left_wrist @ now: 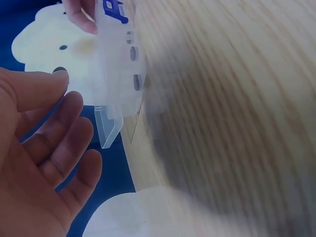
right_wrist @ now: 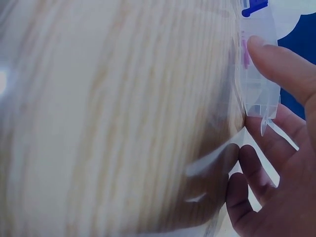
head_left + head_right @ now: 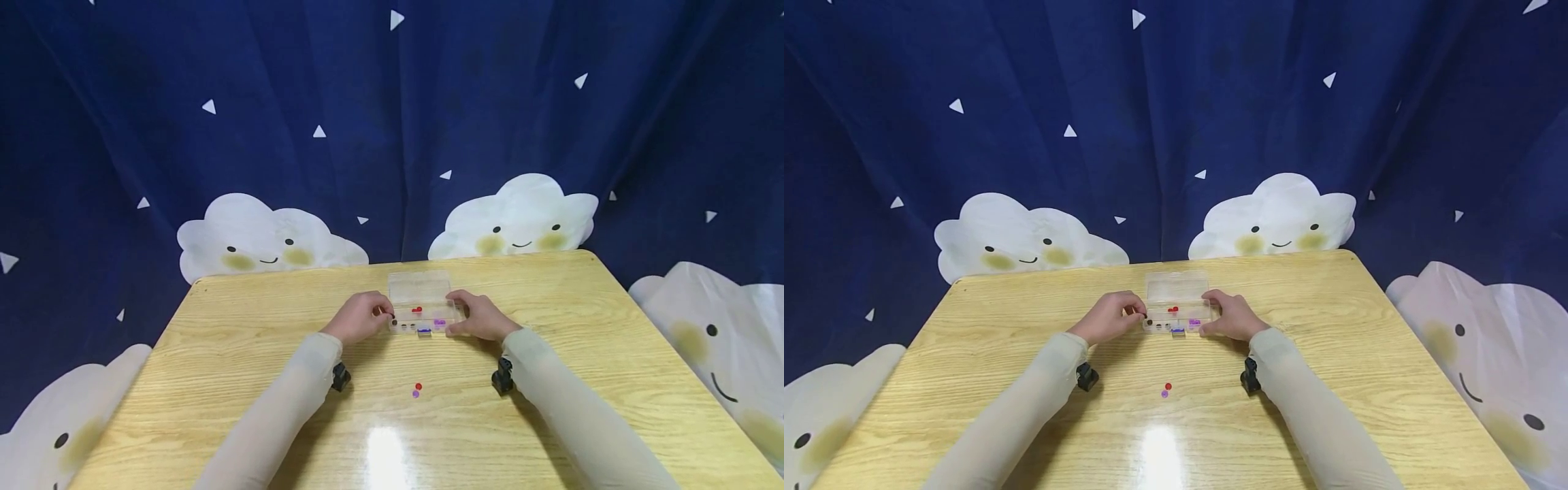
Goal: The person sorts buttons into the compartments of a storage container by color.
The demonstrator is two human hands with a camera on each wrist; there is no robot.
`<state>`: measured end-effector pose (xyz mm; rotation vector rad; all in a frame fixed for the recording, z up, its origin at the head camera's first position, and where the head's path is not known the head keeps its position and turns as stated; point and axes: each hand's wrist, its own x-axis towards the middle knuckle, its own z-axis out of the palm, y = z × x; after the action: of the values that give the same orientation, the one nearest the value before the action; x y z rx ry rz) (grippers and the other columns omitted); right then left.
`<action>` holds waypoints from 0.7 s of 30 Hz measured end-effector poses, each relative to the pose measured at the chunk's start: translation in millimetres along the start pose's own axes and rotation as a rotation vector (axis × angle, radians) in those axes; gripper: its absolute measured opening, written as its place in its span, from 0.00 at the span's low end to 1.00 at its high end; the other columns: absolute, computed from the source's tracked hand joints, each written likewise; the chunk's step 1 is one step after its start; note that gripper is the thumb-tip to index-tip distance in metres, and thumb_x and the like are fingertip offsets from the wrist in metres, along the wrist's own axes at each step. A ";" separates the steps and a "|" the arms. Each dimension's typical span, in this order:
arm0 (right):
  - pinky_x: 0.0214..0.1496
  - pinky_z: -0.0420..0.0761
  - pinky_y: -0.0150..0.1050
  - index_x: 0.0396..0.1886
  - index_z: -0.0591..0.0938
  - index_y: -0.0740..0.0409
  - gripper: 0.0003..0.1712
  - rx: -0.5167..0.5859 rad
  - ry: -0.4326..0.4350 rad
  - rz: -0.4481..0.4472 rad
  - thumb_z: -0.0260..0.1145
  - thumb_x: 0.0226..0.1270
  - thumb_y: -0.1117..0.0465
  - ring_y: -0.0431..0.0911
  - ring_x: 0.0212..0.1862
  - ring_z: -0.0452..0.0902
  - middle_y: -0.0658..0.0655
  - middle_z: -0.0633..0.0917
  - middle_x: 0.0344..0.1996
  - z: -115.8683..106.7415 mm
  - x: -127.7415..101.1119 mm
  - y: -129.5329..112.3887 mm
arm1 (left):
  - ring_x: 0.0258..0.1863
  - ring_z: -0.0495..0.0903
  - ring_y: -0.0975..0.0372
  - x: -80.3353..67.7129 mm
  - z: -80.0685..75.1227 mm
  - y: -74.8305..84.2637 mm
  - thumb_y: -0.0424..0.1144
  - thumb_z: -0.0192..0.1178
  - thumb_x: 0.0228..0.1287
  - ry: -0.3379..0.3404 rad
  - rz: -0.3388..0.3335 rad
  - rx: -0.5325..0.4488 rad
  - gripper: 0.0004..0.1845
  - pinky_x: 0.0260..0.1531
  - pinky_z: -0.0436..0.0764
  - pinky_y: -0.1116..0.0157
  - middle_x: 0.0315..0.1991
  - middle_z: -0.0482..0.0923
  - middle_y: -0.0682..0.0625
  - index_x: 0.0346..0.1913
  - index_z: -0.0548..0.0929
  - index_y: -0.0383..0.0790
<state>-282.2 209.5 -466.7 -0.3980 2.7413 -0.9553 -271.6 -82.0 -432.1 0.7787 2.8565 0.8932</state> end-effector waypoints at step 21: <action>0.73 0.65 0.60 0.70 0.68 0.55 0.45 0.002 -0.009 0.020 0.78 0.55 0.51 0.63 0.71 0.65 0.66 0.72 0.69 -0.3 0.6 -0.4 | 0.33 0.75 0.63 18.5 11.4 3.0 0.35 0.63 0.65 0.023 -0.006 0.012 0.04 0.37 0.77 0.66 0.36 0.83 0.52 0.34 0.87 0.46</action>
<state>-282.7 209.2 -466.3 -0.3733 2.7303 -0.9492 -284.1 -65.0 -438.1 0.7659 2.8856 0.8909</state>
